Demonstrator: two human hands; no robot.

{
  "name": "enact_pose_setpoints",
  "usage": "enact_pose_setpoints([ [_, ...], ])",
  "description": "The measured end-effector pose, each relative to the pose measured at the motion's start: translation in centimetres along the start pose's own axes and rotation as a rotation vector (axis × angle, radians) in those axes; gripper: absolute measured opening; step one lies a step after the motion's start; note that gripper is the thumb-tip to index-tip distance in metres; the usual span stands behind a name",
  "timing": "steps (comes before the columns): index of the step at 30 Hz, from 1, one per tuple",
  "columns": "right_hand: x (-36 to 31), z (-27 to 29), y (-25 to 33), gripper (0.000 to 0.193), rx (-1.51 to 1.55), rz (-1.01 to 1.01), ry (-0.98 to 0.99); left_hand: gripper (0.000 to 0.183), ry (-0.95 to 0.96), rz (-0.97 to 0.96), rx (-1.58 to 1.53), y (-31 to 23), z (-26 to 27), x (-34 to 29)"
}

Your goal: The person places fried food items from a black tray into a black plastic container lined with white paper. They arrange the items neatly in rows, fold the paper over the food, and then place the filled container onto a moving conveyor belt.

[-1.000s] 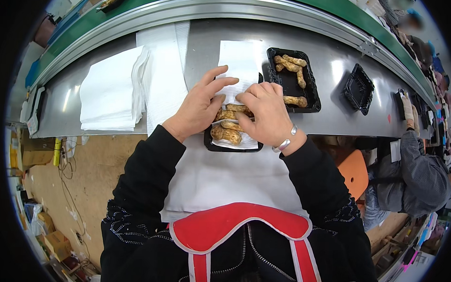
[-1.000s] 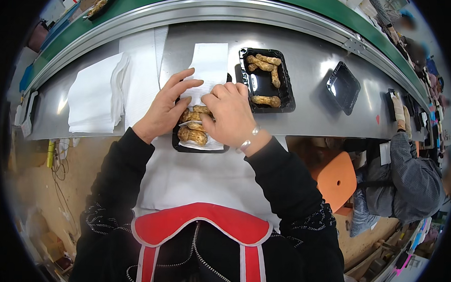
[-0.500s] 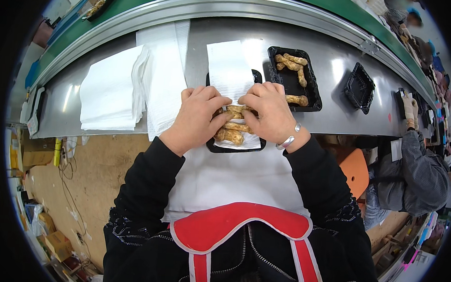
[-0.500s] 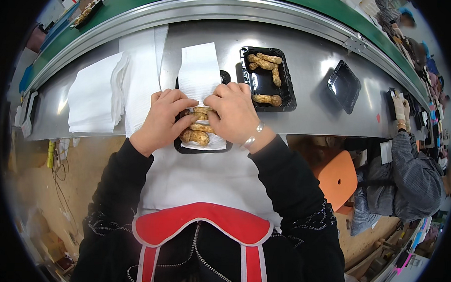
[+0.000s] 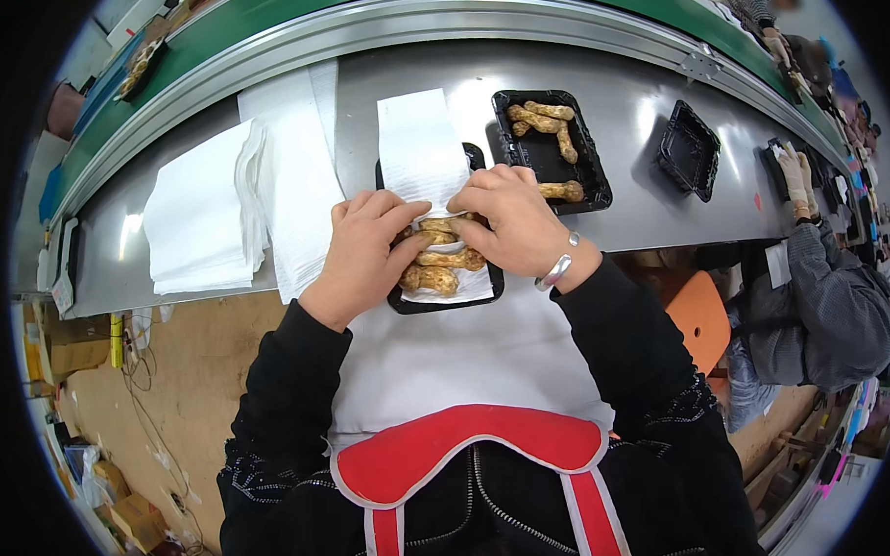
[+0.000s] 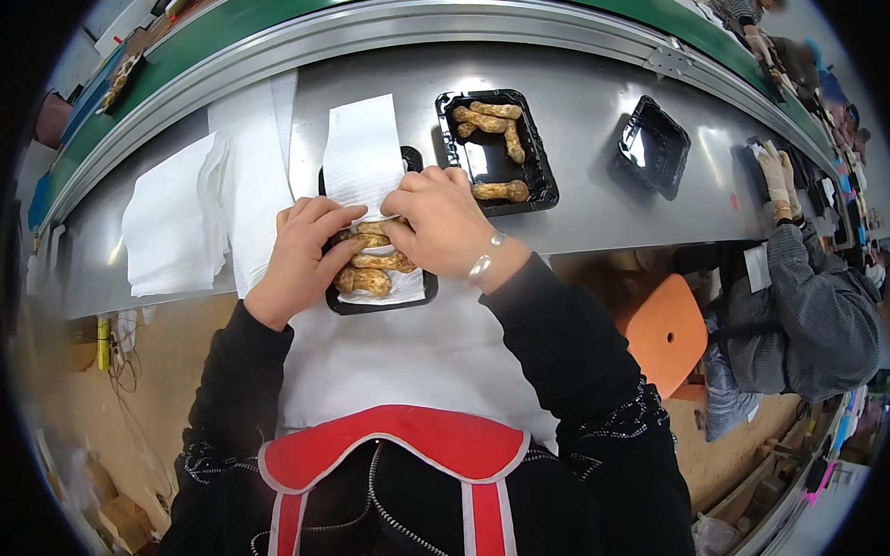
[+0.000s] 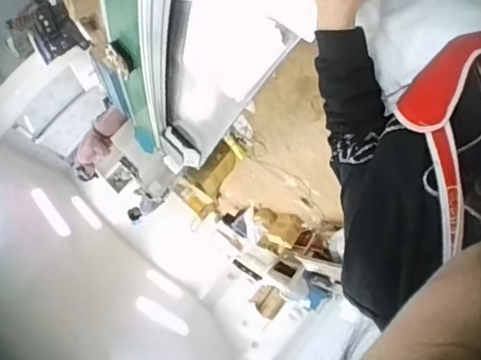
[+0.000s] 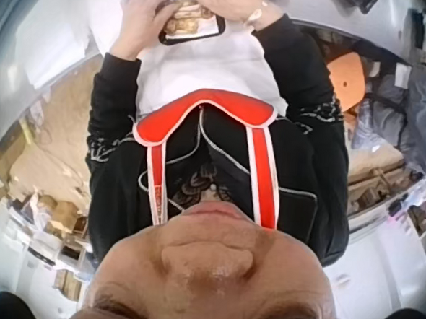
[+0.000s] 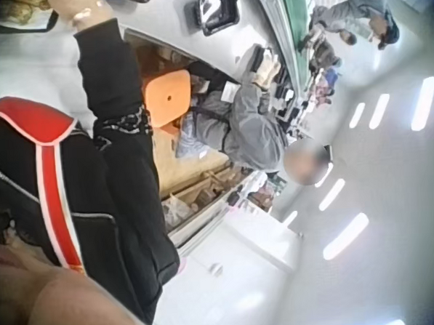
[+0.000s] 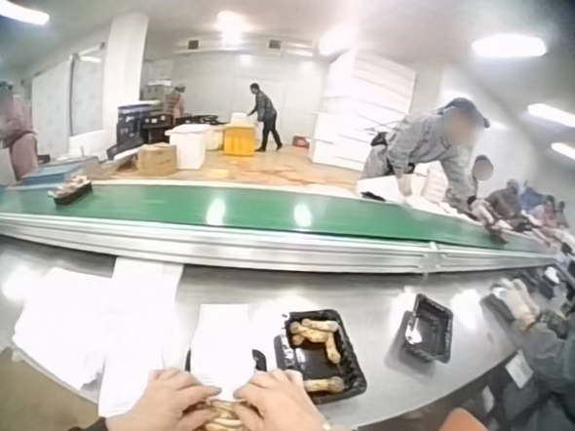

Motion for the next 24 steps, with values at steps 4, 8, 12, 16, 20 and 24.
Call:
enact_pose_setpoints([
  [4, -0.1, 0.8, -0.9, 0.016, 0.125, -0.032, 0.024, 0.032, 0.041, 0.015, -0.026, 0.2, -0.1, -0.1],
  [8, -0.5, 1.5, -1.1, 0.022, 0.194, -0.056, 0.067, 0.032, 0.048, 0.020, -0.056, 0.4, -0.4, -0.1],
  [12, -0.3, 1.5, -1.2, 0.027, 0.161, -0.049, 0.134, 0.032, 0.043, 0.022, -0.085, 0.5, -0.4, -0.3],
  [16, -0.1, 1.2, -1.0, 0.025, 0.116, -0.006, 0.128, 0.032, 0.049, 0.021, -0.098, 0.6, -0.5, -0.1],
  [20, 0.2, 1.1, -0.9, 0.024, 0.109, -0.023, 0.162, 0.031, 0.052, 0.016, -0.099, 0.7, -0.4, -0.1],
  [24, 0.1, 1.0, -0.8, 0.026, 0.102, -0.021, 0.156, 0.031, 0.058, 0.014, -0.105, 0.7, -0.5, 0.0],
])
Point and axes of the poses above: each hand's wrist, its own x-axis towards the middle knuckle, its own z-axis out of the back of the hand, y = z × x, the point moved 2 cm from there along x, towards the middle knuckle, and after that the axes turned 4 degrees about y, right-handed, at the moved point
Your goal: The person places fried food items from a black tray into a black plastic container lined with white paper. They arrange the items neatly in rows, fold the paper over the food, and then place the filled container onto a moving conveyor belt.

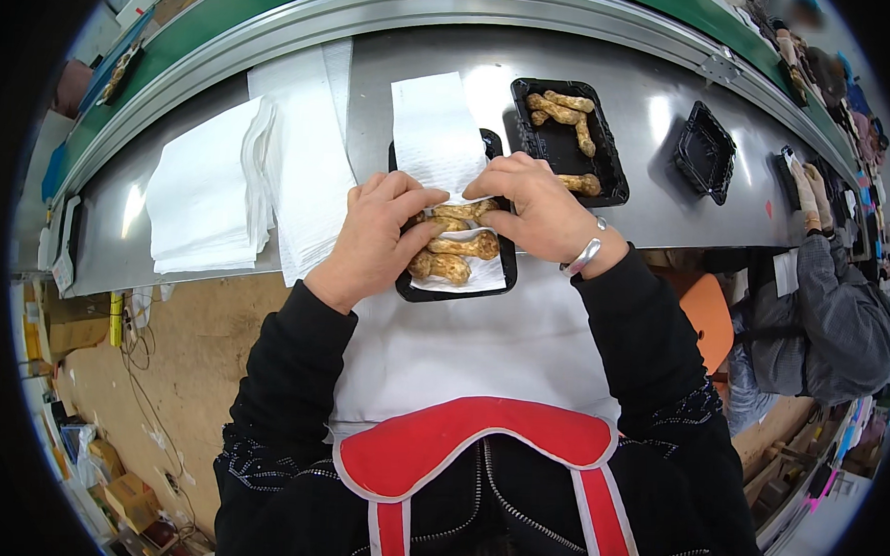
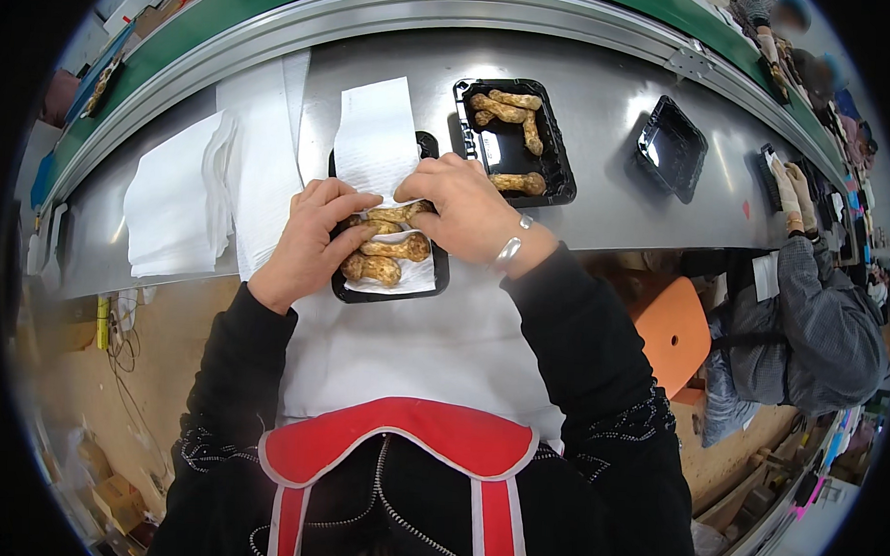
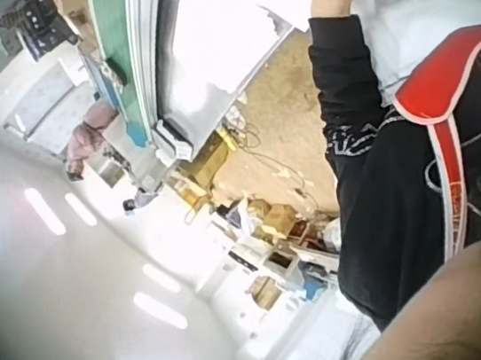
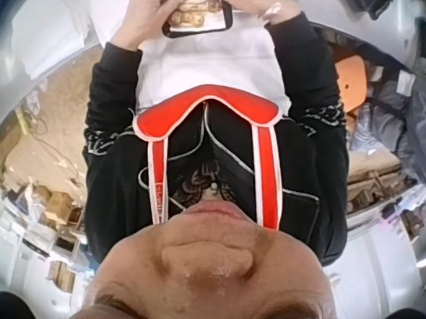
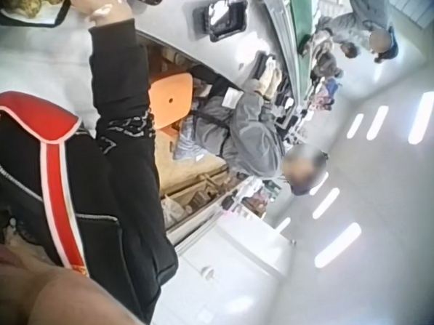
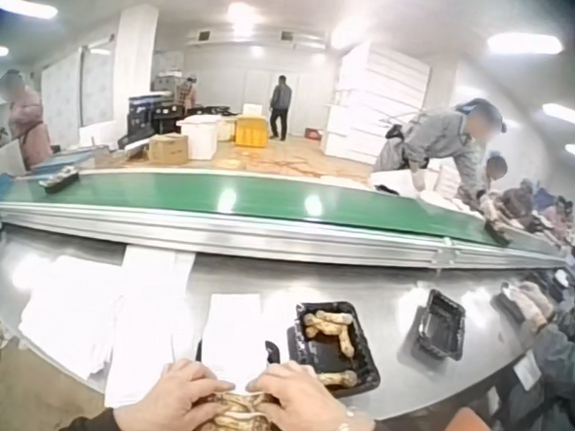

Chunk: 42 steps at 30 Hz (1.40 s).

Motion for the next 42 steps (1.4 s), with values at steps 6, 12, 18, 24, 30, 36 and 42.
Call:
enact_pose_setpoints([
  [6, -1.0, 0.7, -1.0, 0.028, 0.066, -0.013, -0.225, 0.035, -0.007, 0.008, -0.027, 0.0, 0.1, -0.2],
  [12, -1.5, 0.3, -1.0, 0.014, 0.012, 0.006, -0.192, 0.036, -0.012, 0.010, -0.050, -0.1, -0.1, -0.2],
  [18, -1.2, -0.1, -0.6, 0.009, 0.038, 0.006, -0.186, 0.034, 0.008, 0.002, -0.039, 0.0, 0.0, -0.1],
  [24, -1.1, -0.3, -0.3, 0.012, 0.048, 0.009, -0.213, 0.034, 0.003, -0.001, -0.053, 0.0, 0.0, 0.0],
  [30, -1.4, -0.7, -0.6, 0.017, 0.058, 0.006, -0.211, 0.033, 0.013, -0.004, -0.041, -0.1, 0.0, 0.0],
  [36, -0.7, 0.2, 1.0, 0.023, -0.081, 0.114, -0.287, 0.030, 0.037, 0.001, -0.025, -0.2, 0.2, 0.0],
  [42, -0.5, -1.1, -0.1, 0.014, -0.104, 0.071, -0.132, 0.030, 0.036, -0.007, -0.008, -0.2, 0.1, 0.3],
])
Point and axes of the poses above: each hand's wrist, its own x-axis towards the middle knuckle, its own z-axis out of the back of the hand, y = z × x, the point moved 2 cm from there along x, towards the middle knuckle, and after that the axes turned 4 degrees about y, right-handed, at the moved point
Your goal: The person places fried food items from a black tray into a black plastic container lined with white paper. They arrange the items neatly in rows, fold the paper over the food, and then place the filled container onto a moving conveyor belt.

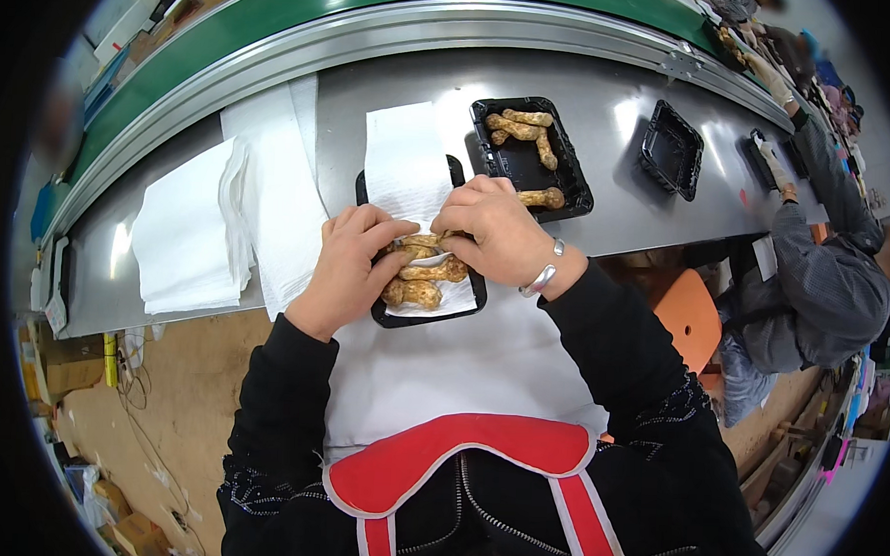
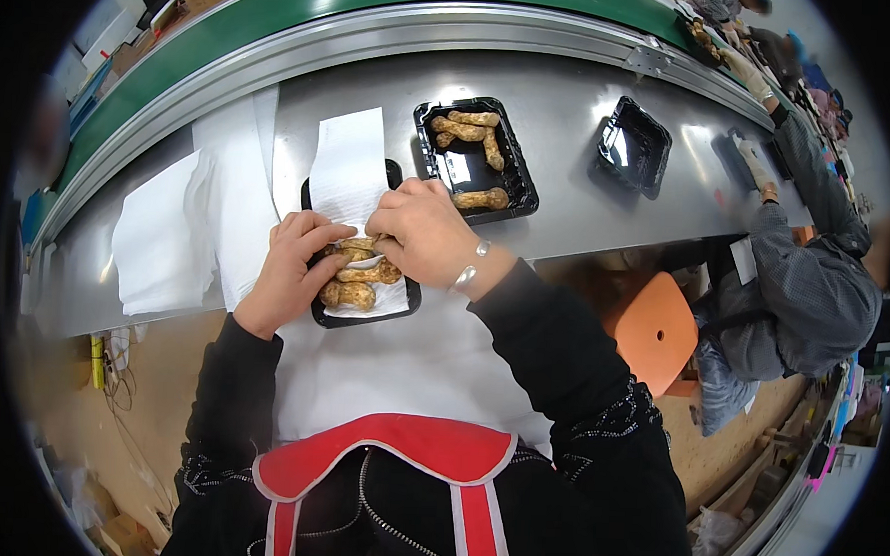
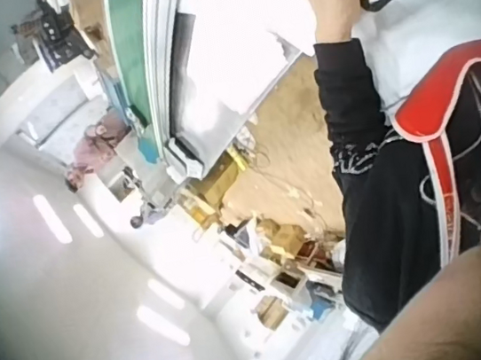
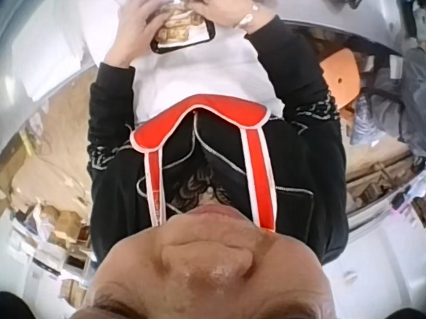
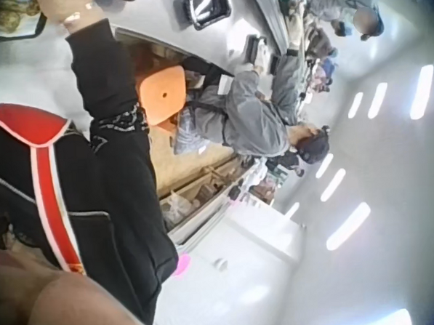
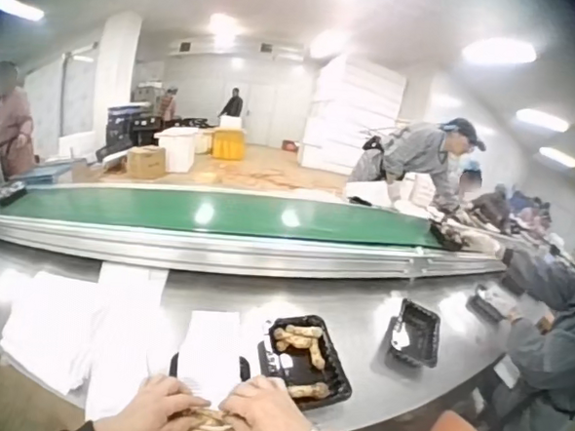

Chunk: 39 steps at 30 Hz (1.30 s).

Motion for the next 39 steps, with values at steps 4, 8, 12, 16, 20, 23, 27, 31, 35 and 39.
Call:
enact_pose_setpoints([
  [4, -0.6, 3.7, -2.2, 0.019, 0.202, -0.109, -0.252, 0.028, 0.026, 0.036, -0.005, -0.4, 0.4, 0.0],
  [8, -2.6, 7.0, -6.8, 0.018, -0.156, -0.402, -0.105, 0.028, 0.031, 0.023, -0.007, -0.4, 0.4, 0.2],
  [12, -2.6, 6.0, -7.8, 0.015, -0.233, -0.374, 0.146, 0.028, 0.047, 0.034, -0.008, -0.4, 0.4, 0.3],
  [16, -1.5, 5.4, -8.1, 0.015, -0.229, -0.312, 0.169, 0.028, 0.059, 0.036, -0.008, -0.6, 0.5, 0.4],
  [20, -0.7, 4.9, -7.6, 0.027, -0.213, -0.275, 0.226, 0.029, 0.067, 0.033, 0.001, -0.6, 0.8, 0.3],
  [23, -0.7, 5.4, -8.0, 0.040, -0.211, -0.282, 0.074, 0.029, 0.057, 0.012, 0.002, -0.5, 0.7, 0.3],
  [27, -0.9, 6.8, -9.4, 0.025, 0.184, -0.340, -0.217, 0.029, 0.047, -0.008, 0.008, -0.4, 0.7, 0.3],
  [31, -0.7, 8.2, -9.6, 0.015, 0.809, -0.456, -0.422, 0.028, 0.005, -0.027, 0.029, -0.4, 0.6, 0.3],
  [35, 0.6, 6.2, -7.4, 0.015, 1.161, -0.477, -0.465, 0.029, 0.028, -0.012, 0.024, -0.3, 0.6, 0.1],
  [39, 2.7, 2.6, -3.9, 0.018, 1.335, -0.468, -0.406, 0.031, 0.034, -0.041, 0.045, -0.4, 0.6, 0.5],
])
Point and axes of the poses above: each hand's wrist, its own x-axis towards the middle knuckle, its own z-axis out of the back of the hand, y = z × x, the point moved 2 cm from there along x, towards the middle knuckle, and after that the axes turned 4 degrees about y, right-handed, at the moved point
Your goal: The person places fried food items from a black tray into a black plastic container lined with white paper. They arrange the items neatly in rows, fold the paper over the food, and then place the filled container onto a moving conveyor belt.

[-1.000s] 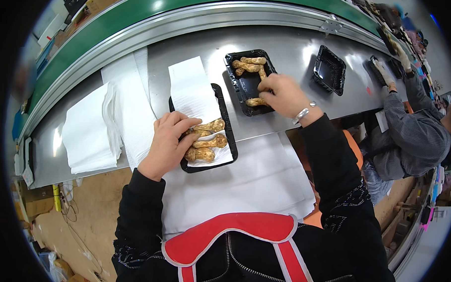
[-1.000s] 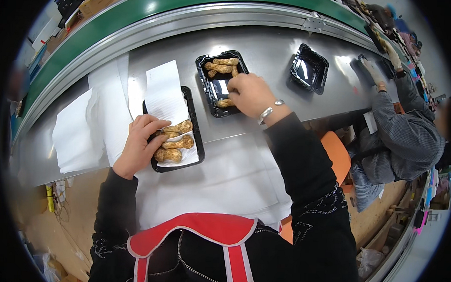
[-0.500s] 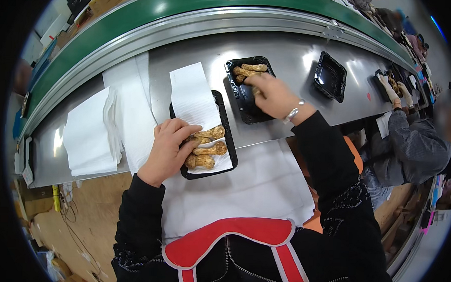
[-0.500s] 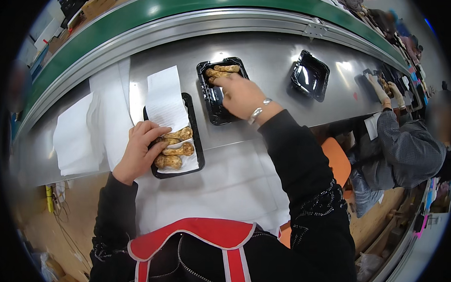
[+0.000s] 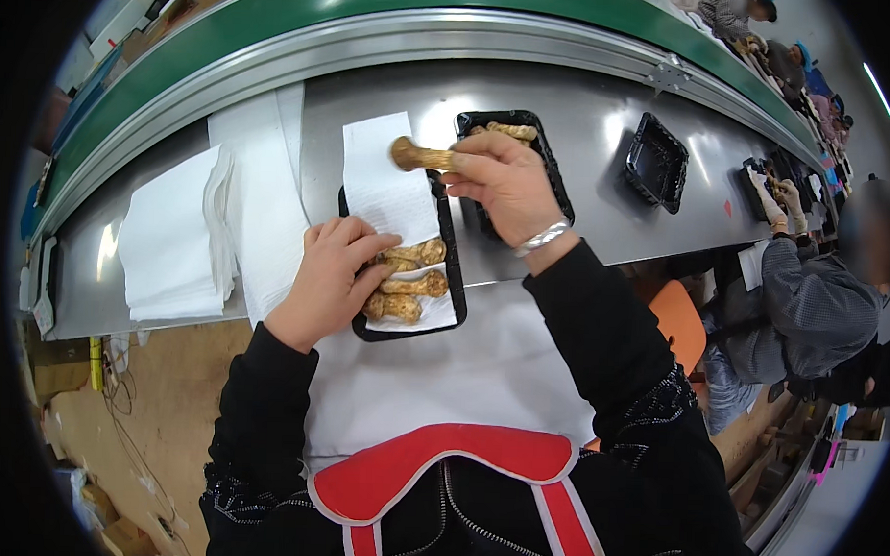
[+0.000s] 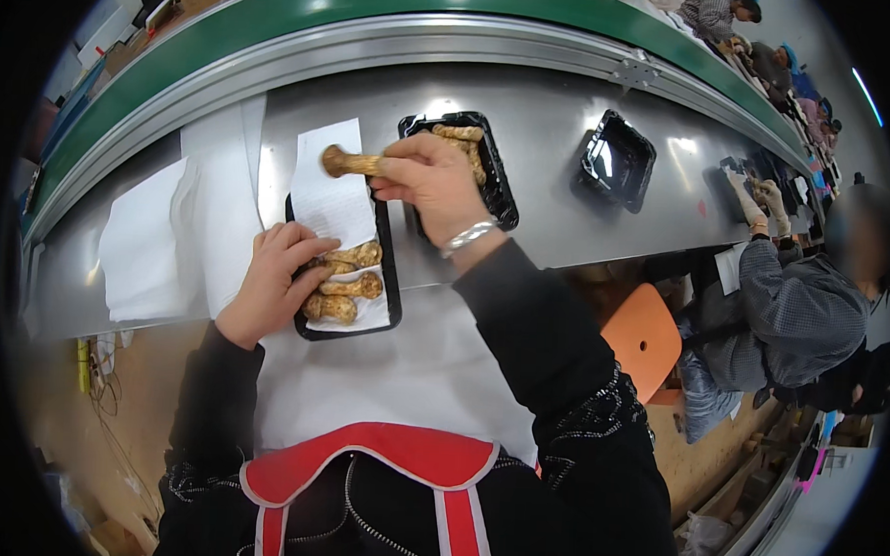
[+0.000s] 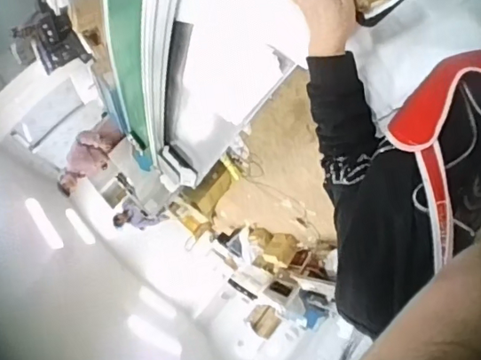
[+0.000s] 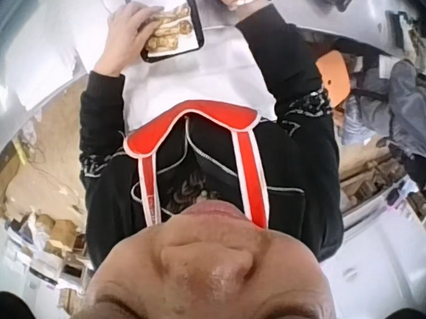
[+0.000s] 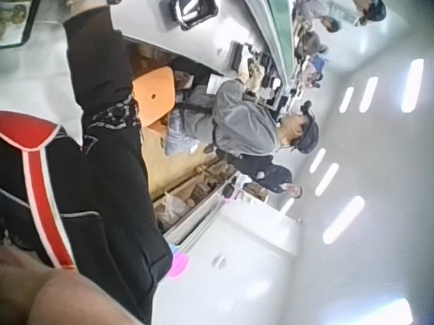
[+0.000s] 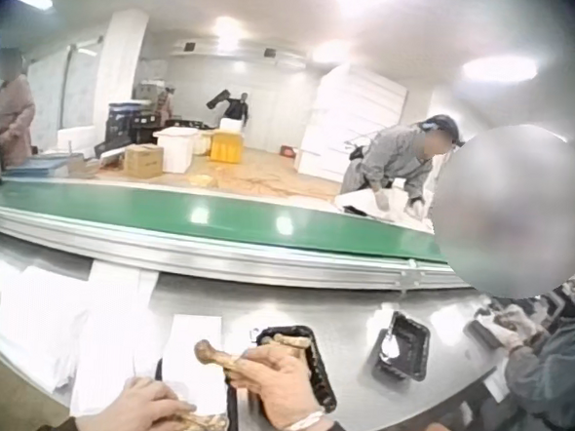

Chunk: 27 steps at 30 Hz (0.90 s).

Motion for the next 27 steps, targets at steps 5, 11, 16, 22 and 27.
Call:
enact_pose_setpoints([
  [5, -0.1, -3.7, -3.0, 0.019, -0.305, 0.009, 0.170, 0.030, -0.079, -0.009, 0.053, 0.3, -0.4, -0.6],
  [11, -1.1, -3.6, -3.7, 0.020, -0.593, 0.132, 0.265, 0.032, -0.207, 0.010, 0.088, -0.1, -0.5, -0.9],
  [16, -1.0, -3.8, -2.9, 0.020, -0.803, 0.221, 0.306, 0.043, -0.295, 0.029, 0.043, -0.1, -0.9, -1.1],
  [22, -0.6, -3.9, -1.8, 0.019, -0.978, 0.301, 0.387, 0.050, -0.304, 0.012, 0.113, -0.1, -0.8, -1.1],
  [27, -0.6, -3.8, -1.6, 0.018, -1.088, 0.336, 0.447, 0.054, -0.302, 0.038, 0.144, -0.6, -0.5, -1.0],
])
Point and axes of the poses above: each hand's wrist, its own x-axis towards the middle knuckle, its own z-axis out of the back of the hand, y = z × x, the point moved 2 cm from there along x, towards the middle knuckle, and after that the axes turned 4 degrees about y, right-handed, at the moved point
